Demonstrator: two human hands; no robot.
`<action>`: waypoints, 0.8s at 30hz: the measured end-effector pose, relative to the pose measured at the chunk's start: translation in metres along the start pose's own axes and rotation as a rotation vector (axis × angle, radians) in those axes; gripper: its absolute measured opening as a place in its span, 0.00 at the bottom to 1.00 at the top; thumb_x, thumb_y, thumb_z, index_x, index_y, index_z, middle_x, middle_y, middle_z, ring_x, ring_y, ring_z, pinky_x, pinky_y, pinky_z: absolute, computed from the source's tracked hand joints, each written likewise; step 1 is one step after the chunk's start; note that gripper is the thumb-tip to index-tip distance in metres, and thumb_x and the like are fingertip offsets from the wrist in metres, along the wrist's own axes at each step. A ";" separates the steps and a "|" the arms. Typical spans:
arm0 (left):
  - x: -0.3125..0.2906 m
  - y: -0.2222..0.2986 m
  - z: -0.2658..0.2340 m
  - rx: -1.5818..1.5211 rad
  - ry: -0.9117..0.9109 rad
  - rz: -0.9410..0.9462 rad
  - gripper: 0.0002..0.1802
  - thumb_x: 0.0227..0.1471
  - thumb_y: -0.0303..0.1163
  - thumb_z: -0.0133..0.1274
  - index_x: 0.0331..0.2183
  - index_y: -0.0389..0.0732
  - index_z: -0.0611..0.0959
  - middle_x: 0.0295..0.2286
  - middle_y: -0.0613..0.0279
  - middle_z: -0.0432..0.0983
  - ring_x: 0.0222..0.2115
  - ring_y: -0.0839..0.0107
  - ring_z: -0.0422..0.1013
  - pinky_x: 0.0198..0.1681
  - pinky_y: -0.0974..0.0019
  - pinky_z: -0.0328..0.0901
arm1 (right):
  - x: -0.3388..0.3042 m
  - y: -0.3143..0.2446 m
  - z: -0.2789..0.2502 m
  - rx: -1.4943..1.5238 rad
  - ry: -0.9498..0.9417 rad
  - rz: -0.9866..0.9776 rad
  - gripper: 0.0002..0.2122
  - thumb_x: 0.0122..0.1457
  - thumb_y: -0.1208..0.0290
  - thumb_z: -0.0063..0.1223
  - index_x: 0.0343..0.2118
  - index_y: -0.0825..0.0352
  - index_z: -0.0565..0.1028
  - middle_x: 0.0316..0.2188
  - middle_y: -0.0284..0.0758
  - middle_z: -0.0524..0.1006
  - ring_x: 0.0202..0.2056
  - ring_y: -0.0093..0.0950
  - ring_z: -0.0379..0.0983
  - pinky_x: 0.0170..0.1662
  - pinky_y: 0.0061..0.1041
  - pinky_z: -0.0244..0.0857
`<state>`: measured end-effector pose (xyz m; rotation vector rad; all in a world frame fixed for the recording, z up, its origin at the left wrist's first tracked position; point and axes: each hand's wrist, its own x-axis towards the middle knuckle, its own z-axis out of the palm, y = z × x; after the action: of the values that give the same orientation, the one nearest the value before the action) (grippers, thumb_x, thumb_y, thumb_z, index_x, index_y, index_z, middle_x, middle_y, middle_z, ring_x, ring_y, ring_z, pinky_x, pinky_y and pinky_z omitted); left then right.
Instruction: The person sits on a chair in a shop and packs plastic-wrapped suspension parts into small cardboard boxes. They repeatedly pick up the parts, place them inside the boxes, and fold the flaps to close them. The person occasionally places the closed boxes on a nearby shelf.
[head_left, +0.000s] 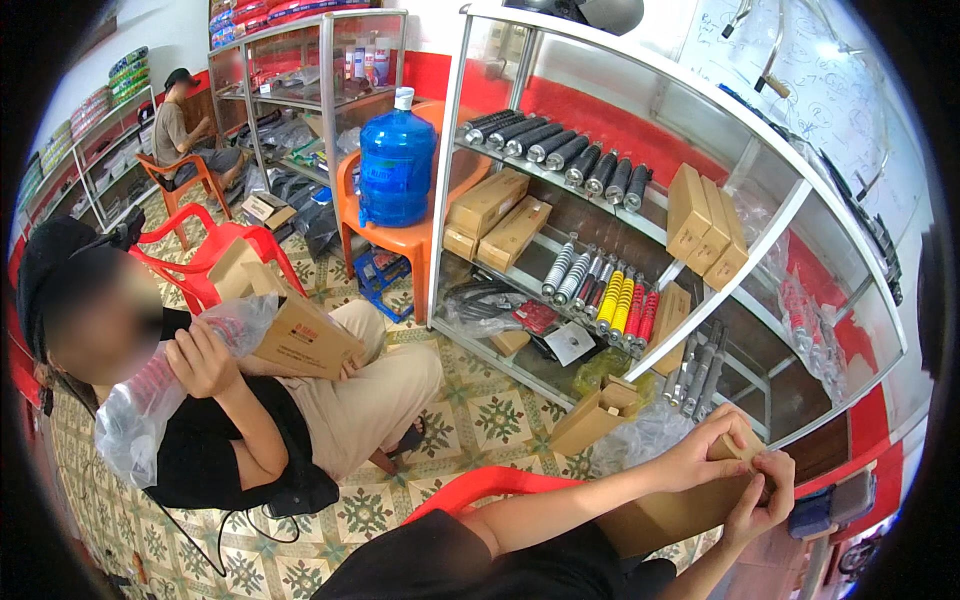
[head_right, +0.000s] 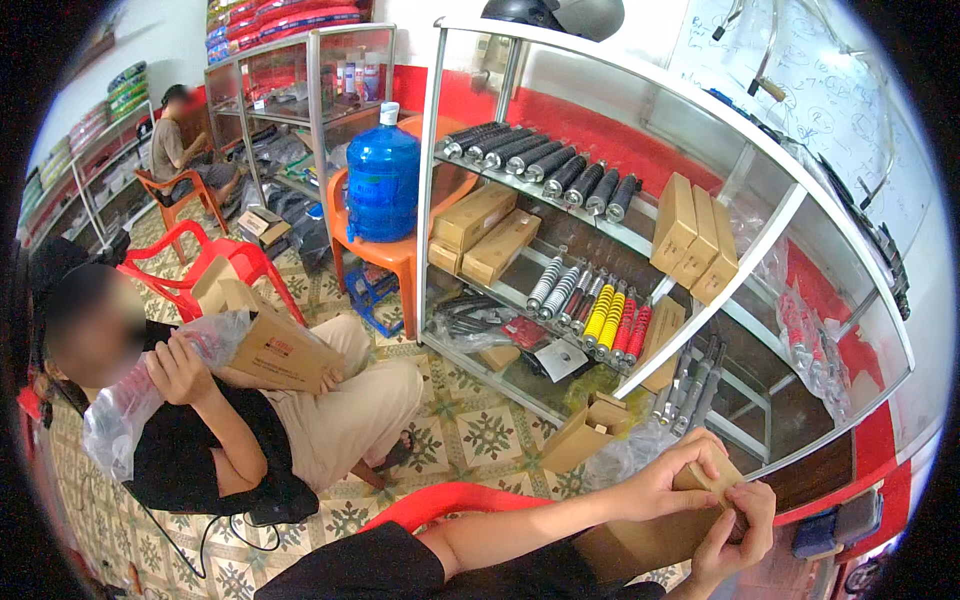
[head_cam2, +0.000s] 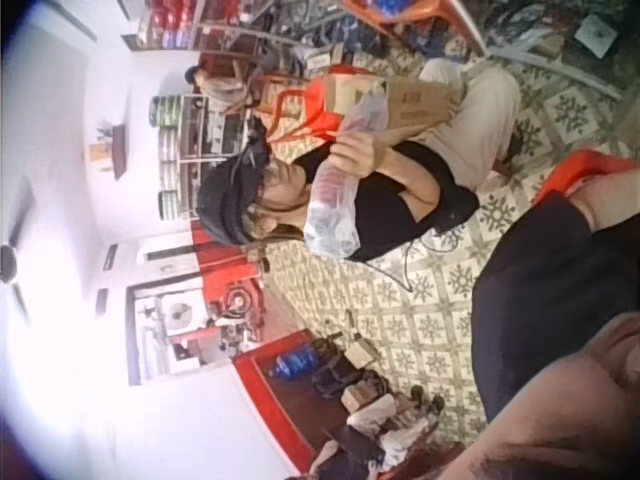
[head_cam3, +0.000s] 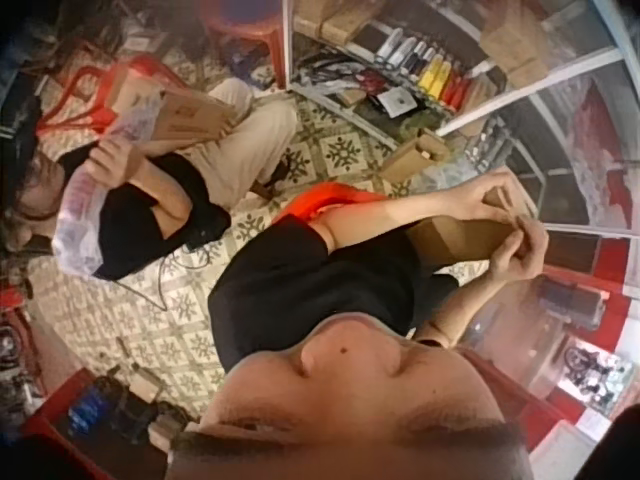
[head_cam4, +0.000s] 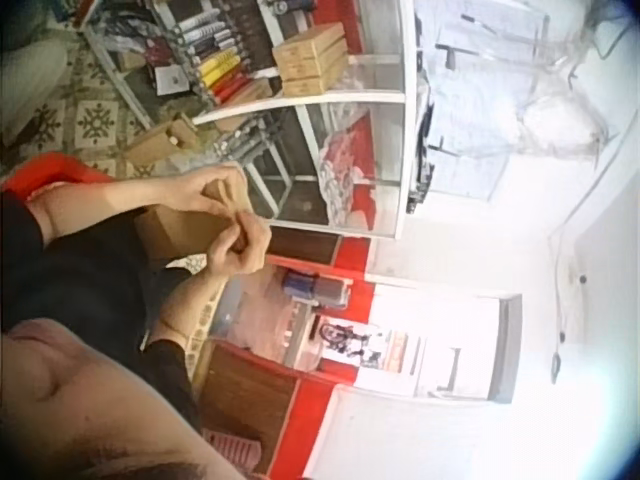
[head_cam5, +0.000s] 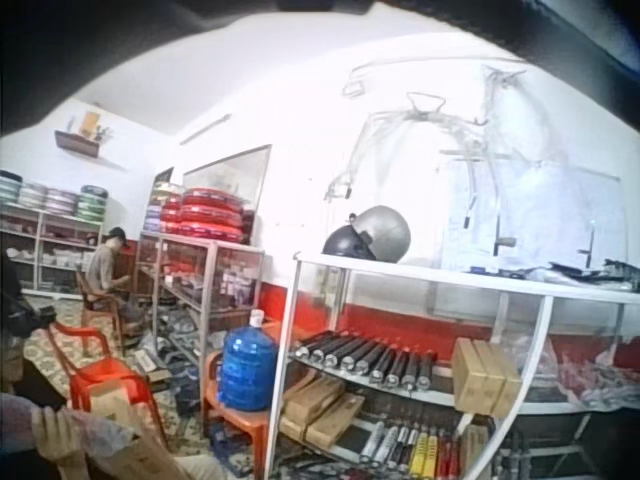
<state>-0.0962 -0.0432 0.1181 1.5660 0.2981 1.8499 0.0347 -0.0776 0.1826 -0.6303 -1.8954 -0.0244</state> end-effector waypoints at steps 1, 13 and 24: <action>-0.001 0.000 0.001 -0.017 -0.005 -0.005 0.17 0.45 0.35 0.60 0.31 0.41 0.69 0.39 0.55 0.64 0.46 0.62 0.61 0.51 0.62 0.53 | -0.002 0.004 -0.002 -0.035 0.010 -0.043 0.06 0.53 0.76 0.46 0.29 0.74 0.72 0.28 0.42 0.73 0.35 0.36 0.69 0.45 0.35 0.62; -0.001 0.002 0.006 -0.151 -0.094 -0.041 0.16 0.58 0.42 0.44 0.30 0.38 0.69 0.34 0.59 0.61 0.39 0.66 0.59 0.45 0.66 0.54 | -0.018 0.011 -0.021 -0.040 0.057 0.013 0.08 0.57 0.79 0.40 0.29 0.76 0.72 0.28 0.40 0.74 0.35 0.32 0.69 0.53 0.38 0.56; 0.003 0.008 -0.006 -0.197 0.005 -0.086 0.17 0.61 0.38 0.37 0.24 0.38 0.66 0.26 0.64 0.58 0.31 0.73 0.58 0.39 0.70 0.54 | -0.012 -0.007 0.002 -0.020 0.062 0.012 0.07 0.56 0.79 0.41 0.28 0.75 0.72 0.27 0.39 0.74 0.34 0.30 0.69 0.54 0.38 0.54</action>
<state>-0.1050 -0.0453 0.1233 1.3937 0.1762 1.7606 0.0329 -0.0878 0.1733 -0.6476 -1.8332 -0.0549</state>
